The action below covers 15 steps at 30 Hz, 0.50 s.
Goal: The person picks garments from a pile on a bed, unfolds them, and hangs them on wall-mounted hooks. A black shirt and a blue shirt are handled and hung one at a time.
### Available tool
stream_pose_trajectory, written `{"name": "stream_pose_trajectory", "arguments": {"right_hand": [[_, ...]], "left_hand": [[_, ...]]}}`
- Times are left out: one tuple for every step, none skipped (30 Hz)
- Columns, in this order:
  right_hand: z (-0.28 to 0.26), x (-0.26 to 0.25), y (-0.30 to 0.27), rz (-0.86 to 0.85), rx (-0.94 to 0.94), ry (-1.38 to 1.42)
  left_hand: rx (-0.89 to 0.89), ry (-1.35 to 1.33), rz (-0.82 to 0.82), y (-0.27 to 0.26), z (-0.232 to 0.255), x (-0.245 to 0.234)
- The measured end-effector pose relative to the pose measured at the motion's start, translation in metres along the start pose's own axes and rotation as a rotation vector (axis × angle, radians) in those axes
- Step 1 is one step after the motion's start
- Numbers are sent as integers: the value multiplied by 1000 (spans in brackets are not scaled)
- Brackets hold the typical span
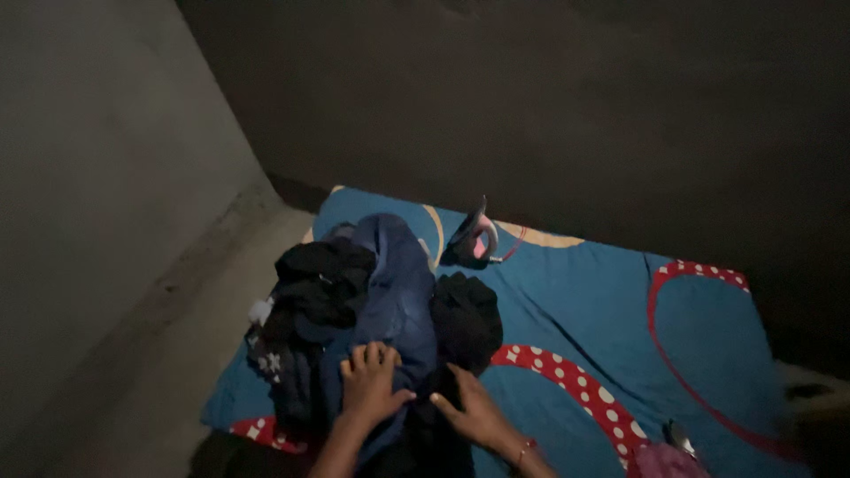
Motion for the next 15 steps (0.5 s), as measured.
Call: {"name": "stream_pose_trajectory", "arguments": {"right_hand": [[-4, -5, -3, 48, -15, -13], [-8, -10, -6, 97, -31, -26], [-15, -19, -5, 155, -56, -44], [-19, -26, -5, 198, -28, -45], [-22, -33, -6, 247, 2, -44], [-26, -40, -7, 295, 31, -43], [-20, -39, -12, 285, 157, -22], [-15, -41, -11, 274, 282, -2], [-12, -45, -10, 273, 400, 14], [-26, -52, -12, 374, 285, -20], [-41, -60, -15, 478, 165, -54], [-56, -68, -17, 580, 44, -89], [-56, -69, -18, 602, 87, -97], [-56, -70, -19, 624, 131, -105], [-59, -72, -14, 652, 164, -112]], "left_hand": [[14, -43, 49, -4, 0, -1], [26, -86, 98, -10, 1, -2], [40, -129, 163, -9, 2, -7], [33, -136, 146, -9, 3, -5], [32, -140, 130, -9, 4, -4], [30, -143, 114, -8, 5, -3], [45, -147, 141, -13, 6, -2], [60, -151, 168, -16, 6, -3], [80, -156, 209, -13, 8, -8], [80, -131, 202, -14, 9, -8], [83, -104, 202, -15, 10, -11], [86, -77, 201, -14, 12, -15], [96, -62, 150, -11, 12, -14], [105, -47, 98, -6, 13, -15], [114, -28, 59, 1, 14, -17]]}}
Point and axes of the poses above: each hand's wrist, its own y-axis towards the middle knuckle, its own x-axis out of the palm, z = x × y, the point moved 8 cm from there along y, towards the middle knuckle, and after that the axes turned 12 degrees about y, right-handed, at the moved point
